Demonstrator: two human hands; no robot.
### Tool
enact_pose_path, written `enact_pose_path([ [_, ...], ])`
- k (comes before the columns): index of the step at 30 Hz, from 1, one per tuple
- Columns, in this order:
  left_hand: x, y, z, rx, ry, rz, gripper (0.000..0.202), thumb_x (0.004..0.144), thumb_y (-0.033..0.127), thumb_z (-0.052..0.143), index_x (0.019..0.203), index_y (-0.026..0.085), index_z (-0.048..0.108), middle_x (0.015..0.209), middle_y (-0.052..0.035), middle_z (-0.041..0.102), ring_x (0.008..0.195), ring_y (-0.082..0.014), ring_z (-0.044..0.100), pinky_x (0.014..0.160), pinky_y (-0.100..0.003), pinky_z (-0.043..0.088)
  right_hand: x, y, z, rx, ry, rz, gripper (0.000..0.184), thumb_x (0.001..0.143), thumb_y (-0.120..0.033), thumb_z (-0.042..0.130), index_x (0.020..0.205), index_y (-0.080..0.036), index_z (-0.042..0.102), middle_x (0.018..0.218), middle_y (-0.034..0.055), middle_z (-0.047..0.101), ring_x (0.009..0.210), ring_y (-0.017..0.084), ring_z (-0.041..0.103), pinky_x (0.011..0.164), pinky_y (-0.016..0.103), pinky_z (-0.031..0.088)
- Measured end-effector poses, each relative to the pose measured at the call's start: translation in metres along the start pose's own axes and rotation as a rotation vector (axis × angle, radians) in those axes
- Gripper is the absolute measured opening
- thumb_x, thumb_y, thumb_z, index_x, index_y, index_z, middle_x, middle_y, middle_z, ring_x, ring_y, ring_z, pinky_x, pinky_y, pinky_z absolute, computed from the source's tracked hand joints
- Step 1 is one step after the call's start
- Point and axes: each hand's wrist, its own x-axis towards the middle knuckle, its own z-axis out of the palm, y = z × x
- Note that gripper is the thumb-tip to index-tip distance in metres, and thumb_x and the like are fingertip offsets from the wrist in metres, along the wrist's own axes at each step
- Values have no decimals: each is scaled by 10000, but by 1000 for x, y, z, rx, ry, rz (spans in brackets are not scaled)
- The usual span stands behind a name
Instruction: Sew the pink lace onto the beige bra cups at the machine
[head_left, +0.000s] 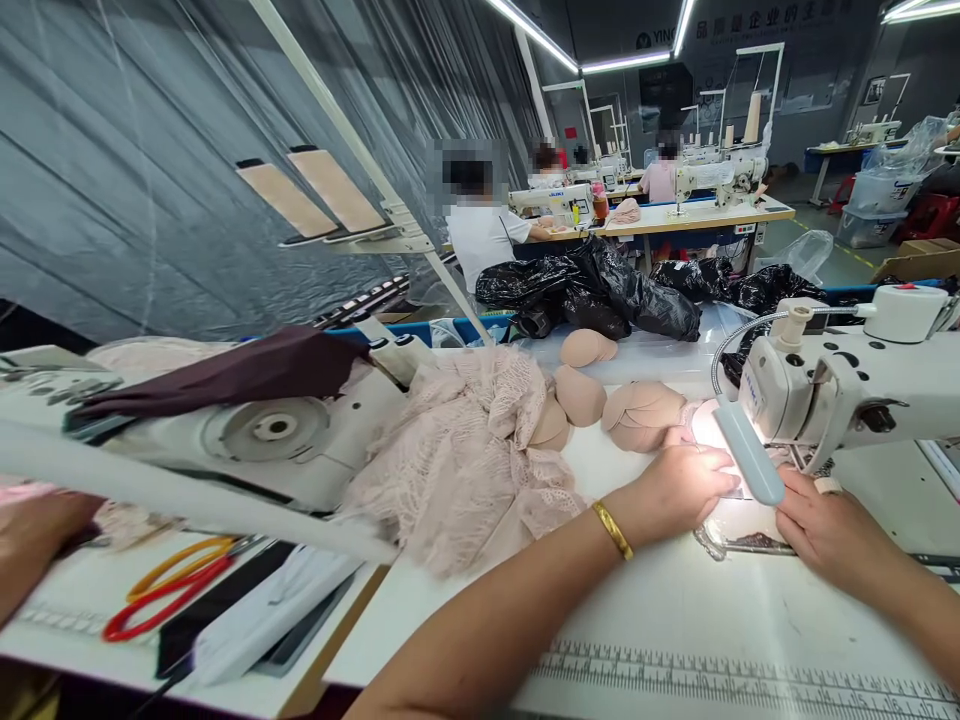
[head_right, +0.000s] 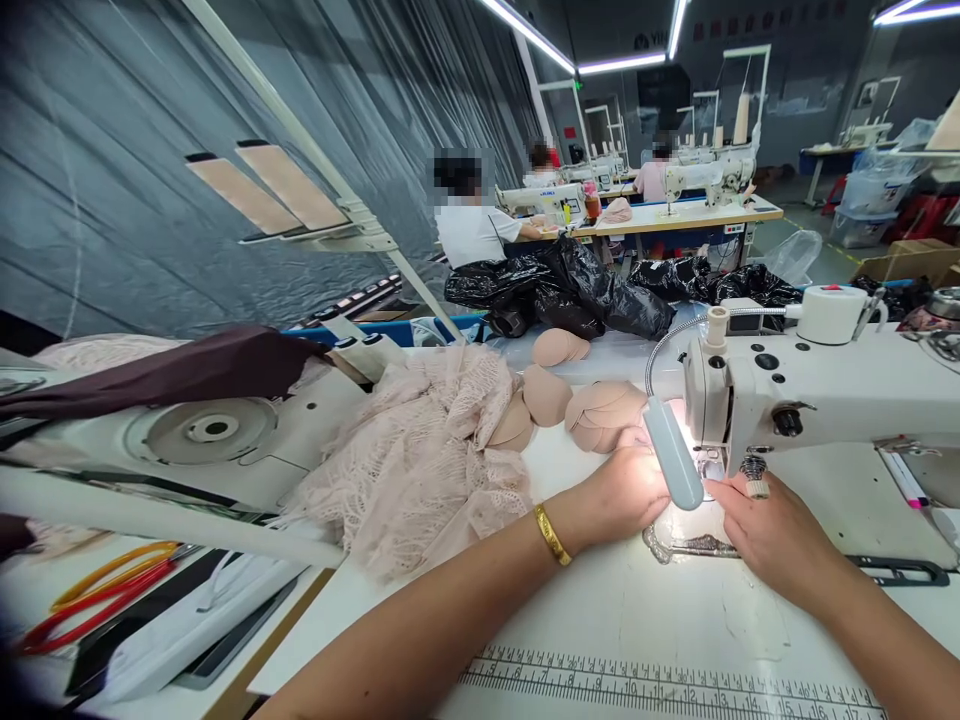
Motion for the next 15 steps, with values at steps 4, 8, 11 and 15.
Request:
enact_pose_path([
  [4,2,2,-2,76,1,-35,191,996,113,498,939,182,667,1081,-51,732,1024,-218,617,924,-434,282,2,1,-3,22,9,5,327,975,-83,384,1115,-255,625,1033,59,702,580,176,508,521,325,368],
  [8,-10,12,-37,154,90,-127,183,945,118,494,796,174,584,848,-32,687,796,-181,563,888,-409,320,-2,-7,-19,164,29,-9,266,1011,-137,409,1040,-261,643,940,51,677,704,210,597,611,343,461],
  [11,-36,19,-81,153,297,-276,157,841,114,500,704,191,494,712,8,607,675,-149,486,852,-382,349,-9,-35,-40,417,31,-6,230,1030,-209,488,1173,-307,639,1038,61,692,911,253,660,787,398,543],
  [15,-87,29,-117,126,483,-504,204,800,131,500,643,205,394,628,33,508,635,-139,459,791,-352,373,-9,-95,-72,1005,-58,-80,201,1020,-349,590,1192,-400,680,1019,54,720,895,261,699,743,372,582],
])
